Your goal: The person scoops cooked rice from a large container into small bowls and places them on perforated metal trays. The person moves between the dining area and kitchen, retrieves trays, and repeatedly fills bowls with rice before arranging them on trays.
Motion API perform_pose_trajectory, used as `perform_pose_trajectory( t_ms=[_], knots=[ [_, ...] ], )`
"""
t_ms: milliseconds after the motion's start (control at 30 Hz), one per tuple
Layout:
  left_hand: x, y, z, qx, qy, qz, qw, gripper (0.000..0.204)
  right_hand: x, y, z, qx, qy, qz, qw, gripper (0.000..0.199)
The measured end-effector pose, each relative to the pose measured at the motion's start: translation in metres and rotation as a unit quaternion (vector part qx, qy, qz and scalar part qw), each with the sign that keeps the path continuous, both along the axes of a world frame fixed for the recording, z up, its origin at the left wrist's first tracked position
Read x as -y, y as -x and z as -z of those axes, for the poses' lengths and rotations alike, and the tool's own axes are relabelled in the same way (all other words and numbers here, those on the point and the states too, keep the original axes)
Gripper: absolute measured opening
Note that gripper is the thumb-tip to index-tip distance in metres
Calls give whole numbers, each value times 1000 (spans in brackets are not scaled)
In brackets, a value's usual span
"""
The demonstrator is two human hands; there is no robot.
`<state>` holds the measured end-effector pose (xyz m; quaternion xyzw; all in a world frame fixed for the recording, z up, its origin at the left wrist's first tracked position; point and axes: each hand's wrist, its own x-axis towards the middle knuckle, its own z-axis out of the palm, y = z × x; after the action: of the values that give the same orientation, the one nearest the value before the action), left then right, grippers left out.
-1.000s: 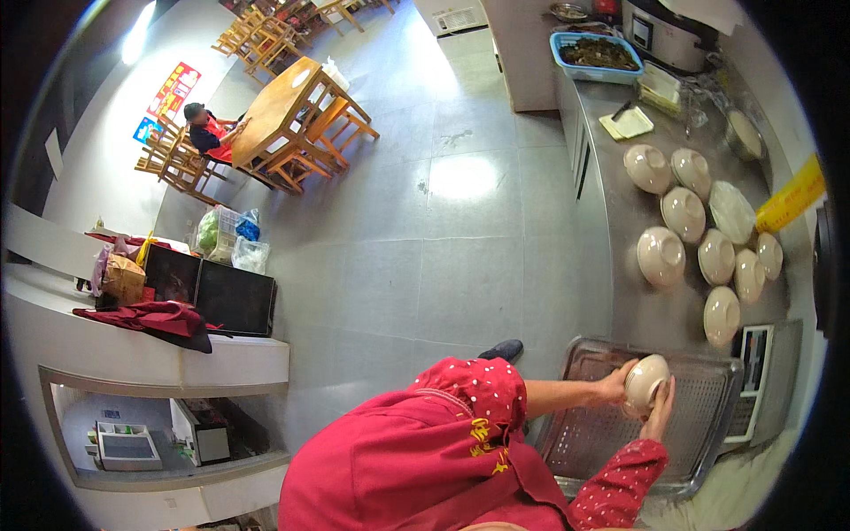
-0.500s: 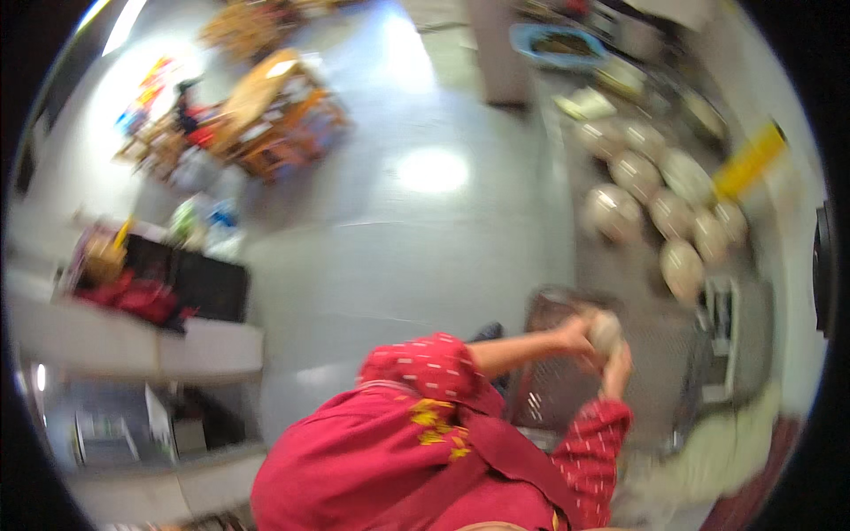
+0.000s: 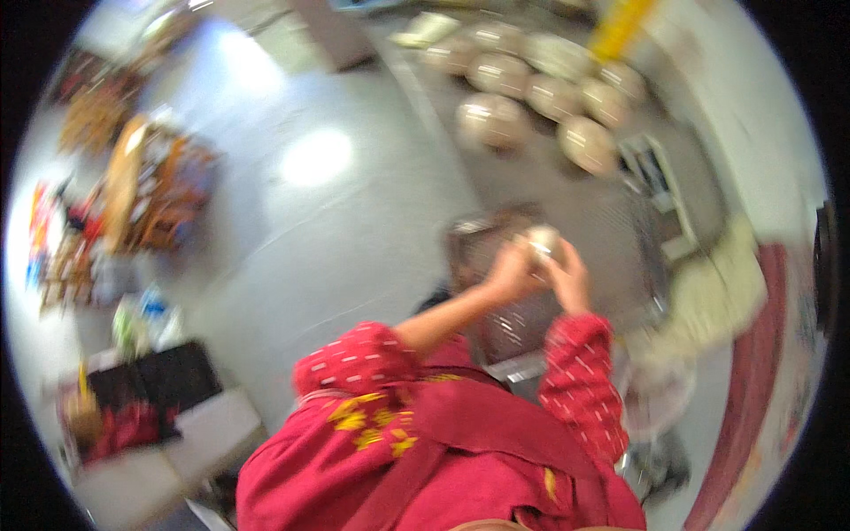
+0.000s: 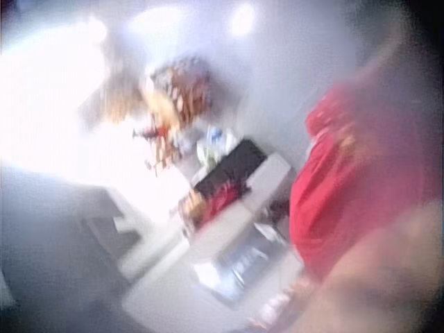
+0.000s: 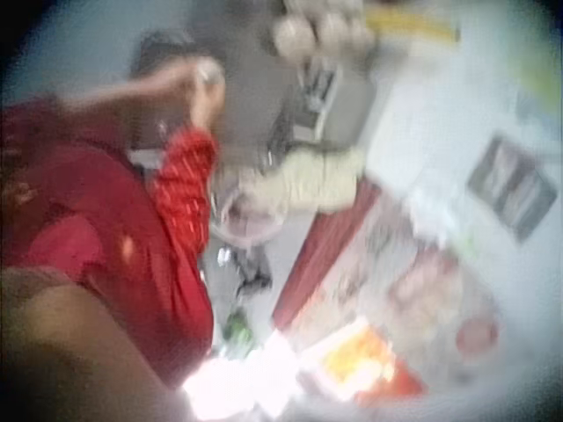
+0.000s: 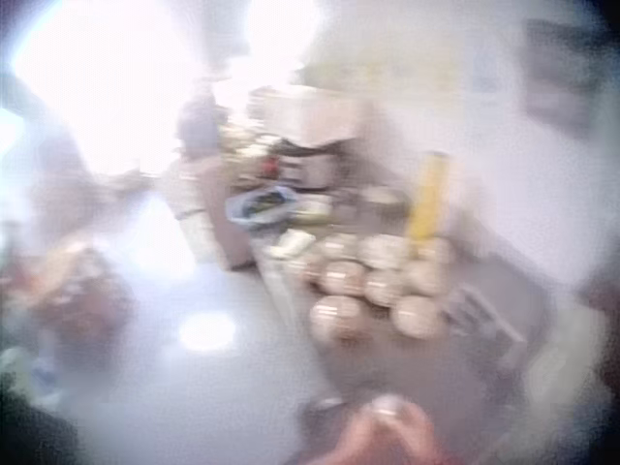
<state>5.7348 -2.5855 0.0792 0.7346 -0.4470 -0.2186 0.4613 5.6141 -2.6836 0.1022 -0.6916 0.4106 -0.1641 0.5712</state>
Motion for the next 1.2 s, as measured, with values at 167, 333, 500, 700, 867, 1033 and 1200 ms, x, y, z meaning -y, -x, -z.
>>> perform_pose_trajectory(
  t_ms=[167,333,500,700,867,1033,1200],
  knots=[
    [3,13,9,-38,-60,5,997,81,10,0,-20,-137,-114,27,984,66],
    [-8,16,10,-29,-87,66,994,90,14,7,-24,-161,-182,22,970,78],
    [-9,11,4,-13,-91,82,992,88,8,12,-21,-141,-187,32,972,77],
    [-7,19,8,61,-74,131,987,89,16,29,-28,-46,-284,48,957,72],
    [2,15,7,45,-70,158,984,71,39,32,-22,55,-358,5,932,55],
    [0,13,-2,57,-104,138,983,93,54,31,-12,-17,-339,39,940,62],
    [0,9,-12,24,-55,142,988,96,57,29,-18,-15,-351,51,935,61]
  ],
)
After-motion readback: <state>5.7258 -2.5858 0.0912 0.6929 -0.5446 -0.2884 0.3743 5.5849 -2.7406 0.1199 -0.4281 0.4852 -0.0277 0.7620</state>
